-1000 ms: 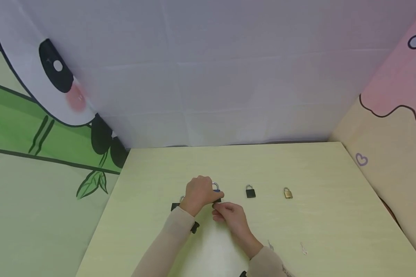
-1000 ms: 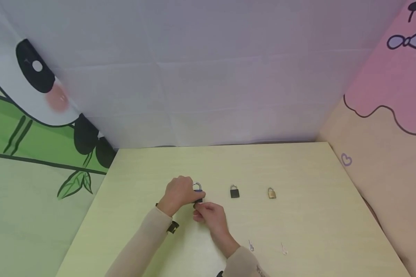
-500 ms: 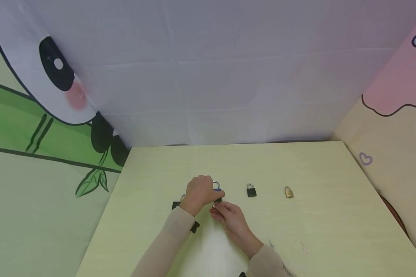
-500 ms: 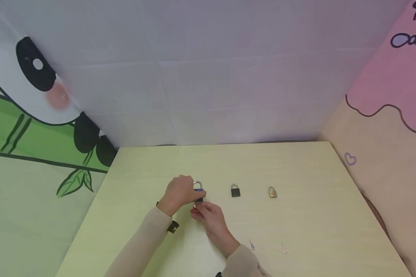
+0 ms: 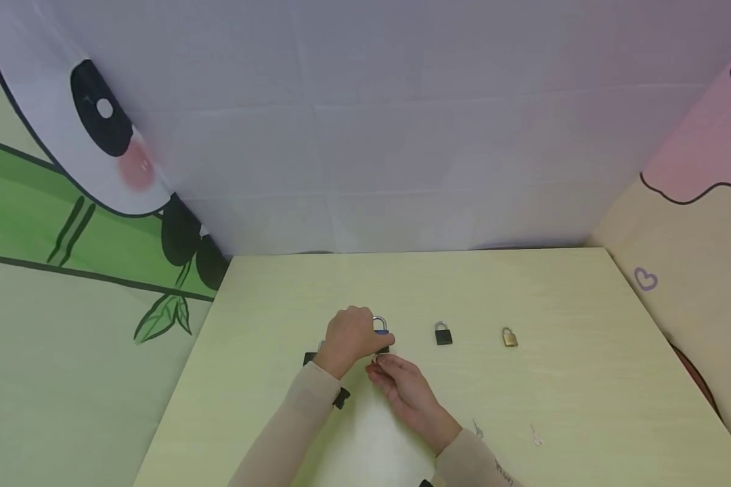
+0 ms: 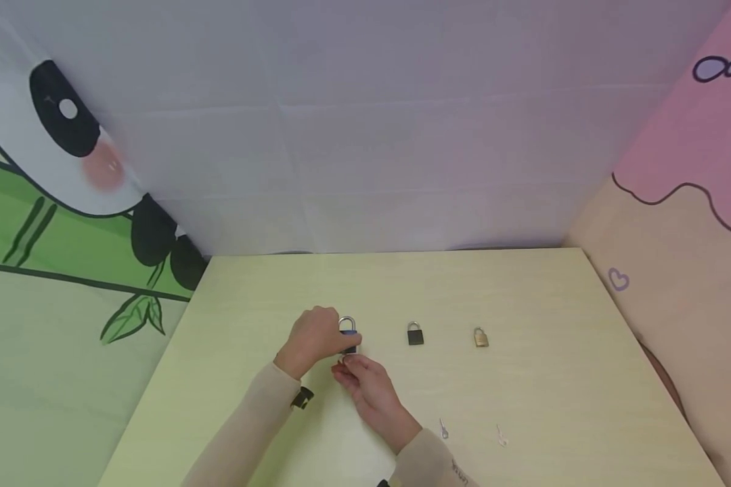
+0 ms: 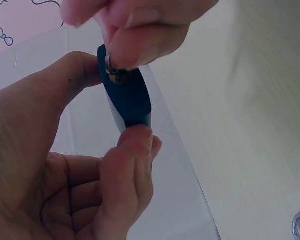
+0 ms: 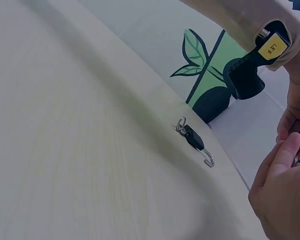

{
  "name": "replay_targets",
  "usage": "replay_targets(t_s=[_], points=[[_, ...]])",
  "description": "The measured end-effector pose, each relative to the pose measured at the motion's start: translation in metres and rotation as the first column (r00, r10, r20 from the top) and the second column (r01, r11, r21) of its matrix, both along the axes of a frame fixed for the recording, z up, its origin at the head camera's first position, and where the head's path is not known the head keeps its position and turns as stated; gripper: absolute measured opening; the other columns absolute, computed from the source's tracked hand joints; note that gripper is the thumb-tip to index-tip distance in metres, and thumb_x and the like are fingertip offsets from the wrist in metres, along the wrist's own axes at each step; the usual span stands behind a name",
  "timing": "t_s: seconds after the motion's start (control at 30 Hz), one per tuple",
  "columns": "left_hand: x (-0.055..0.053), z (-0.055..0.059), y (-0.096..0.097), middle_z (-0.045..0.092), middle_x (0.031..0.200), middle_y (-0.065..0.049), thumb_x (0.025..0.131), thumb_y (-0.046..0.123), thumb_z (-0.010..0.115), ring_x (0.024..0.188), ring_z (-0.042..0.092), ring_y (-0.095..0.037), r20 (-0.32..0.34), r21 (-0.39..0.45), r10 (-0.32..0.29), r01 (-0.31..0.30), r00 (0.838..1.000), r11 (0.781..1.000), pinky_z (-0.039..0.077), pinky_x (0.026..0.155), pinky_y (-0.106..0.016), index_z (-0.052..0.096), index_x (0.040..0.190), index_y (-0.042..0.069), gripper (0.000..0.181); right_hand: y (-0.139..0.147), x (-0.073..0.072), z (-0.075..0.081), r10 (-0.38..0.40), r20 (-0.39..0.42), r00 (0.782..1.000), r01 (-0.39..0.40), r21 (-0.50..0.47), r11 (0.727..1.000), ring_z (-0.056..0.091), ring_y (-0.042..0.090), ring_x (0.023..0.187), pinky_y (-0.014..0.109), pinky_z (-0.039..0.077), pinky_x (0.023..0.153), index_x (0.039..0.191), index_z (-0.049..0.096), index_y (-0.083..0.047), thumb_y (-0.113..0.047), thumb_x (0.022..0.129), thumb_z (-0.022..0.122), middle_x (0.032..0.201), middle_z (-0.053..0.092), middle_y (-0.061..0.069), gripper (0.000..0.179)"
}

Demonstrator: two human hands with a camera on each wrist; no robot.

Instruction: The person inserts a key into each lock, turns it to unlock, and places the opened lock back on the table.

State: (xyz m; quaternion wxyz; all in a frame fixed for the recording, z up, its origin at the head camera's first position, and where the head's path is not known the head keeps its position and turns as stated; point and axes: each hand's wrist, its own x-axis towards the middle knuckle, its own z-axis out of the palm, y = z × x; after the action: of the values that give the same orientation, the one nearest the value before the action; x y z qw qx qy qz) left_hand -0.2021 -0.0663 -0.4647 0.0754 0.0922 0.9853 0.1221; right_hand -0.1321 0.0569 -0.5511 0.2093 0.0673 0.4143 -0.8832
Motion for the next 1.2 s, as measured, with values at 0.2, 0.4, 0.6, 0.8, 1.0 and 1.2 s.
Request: replay_targets(t_s=[0.2, 0.4, 0.6, 0.8, 1.0, 1.2], points=[[0.002, 0.001, -0.004, 0.042, 0.053, 0.002, 0.075, 0.043, 0.069, 0.046, 0.037, -0.013, 0.0, -0.012, -0.014, 0.014, 1.0, 1.0, 0.032, 0.042, -0.027, 0.051, 0.059, 0.013, 0.038, -0.003, 0.003, 0.0, 0.002, 0.029, 1.0, -0.002, -0.02, 1.0, 0.061, 0.017, 0.1, 0.027, 0.048, 0.094, 0.127, 0.044, 0.02, -0.004, 0.104, 0.047, 0.111, 0.056, 0.017, 0.033], [0.005, 0.001, -0.008, 0.039, 0.053, 0.002, 0.075, 0.042, 0.07, 0.047, 0.035, -0.013, -0.005, -0.01, -0.027, 0.027, 1.0, 1.0, 0.031, 0.043, -0.027, 0.049, 0.057, 0.014, 0.039, -0.006, 0.006, -0.001, -0.016, 0.024, 1.0, 0.016, 0.016, 1.0, 0.063, 0.017, 0.097, 0.027, 0.05, 0.091, 0.124, 0.049, 0.02, -0.003, 0.102, 0.052, 0.107, 0.061, 0.017, 0.032], [0.008, 0.002, -0.012, 0.038, 0.053, 0.003, 0.074, 0.042, 0.069, 0.046, 0.035, -0.012, 0.006, -0.012, -0.021, 0.021, 1.0, 1.0, 0.03, 0.042, -0.027, 0.048, 0.056, 0.015, 0.039, -0.007, 0.011, 0.001, -0.034, -0.002, 0.999, 0.034, 0.072, 0.997, 0.065, 0.019, 0.096, 0.03, 0.051, 0.09, 0.125, 0.052, 0.02, -0.006, 0.1, 0.058, 0.108, 0.063, 0.02, 0.036], [0.011, 0.005, -0.013, 0.039, 0.052, 0.004, 0.074, 0.042, 0.07, 0.047, 0.035, -0.012, 0.011, -0.003, -0.018, 0.018, 1.0, 1.0, 0.03, 0.042, -0.027, 0.05, 0.056, 0.015, 0.038, -0.001, 0.01, -0.002, -0.055, -0.007, 0.998, 0.055, 0.125, 0.991, 0.065, 0.02, 0.097, 0.032, 0.052, 0.09, 0.118, 0.06, 0.015, -0.01, 0.099, 0.061, 0.106, 0.066, 0.016, 0.032], [0.012, 0.005, -0.013, 0.035, 0.052, 0.005, 0.074, 0.042, 0.07, 0.046, 0.033, -0.011, -0.005, -0.005, -0.036, 0.036, 0.999, 0.999, 0.028, 0.042, -0.027, 0.046, 0.056, 0.016, 0.04, 0.004, 0.008, -0.005, -0.054, -0.012, 0.998, 0.055, 0.139, 0.989, 0.064, 0.02, 0.097, 0.032, 0.052, 0.09, 0.114, 0.063, 0.012, -0.01, 0.098, 0.062, 0.105, 0.066, 0.014, 0.027], [0.012, 0.004, -0.015, 0.04, 0.051, 0.004, 0.075, 0.042, 0.07, 0.045, 0.035, -0.011, -0.014, -0.017, -0.068, 0.068, 0.998, 0.998, 0.031, 0.041, -0.027, 0.048, 0.056, 0.016, 0.039, 0.007, 0.009, -0.008, -0.072, 0.001, 0.997, 0.071, 0.163, 0.984, 0.064, 0.019, 0.095, 0.031, 0.052, 0.089, 0.122, 0.054, 0.02, -0.006, 0.099, 0.06, 0.101, 0.064, 0.014, 0.036]])
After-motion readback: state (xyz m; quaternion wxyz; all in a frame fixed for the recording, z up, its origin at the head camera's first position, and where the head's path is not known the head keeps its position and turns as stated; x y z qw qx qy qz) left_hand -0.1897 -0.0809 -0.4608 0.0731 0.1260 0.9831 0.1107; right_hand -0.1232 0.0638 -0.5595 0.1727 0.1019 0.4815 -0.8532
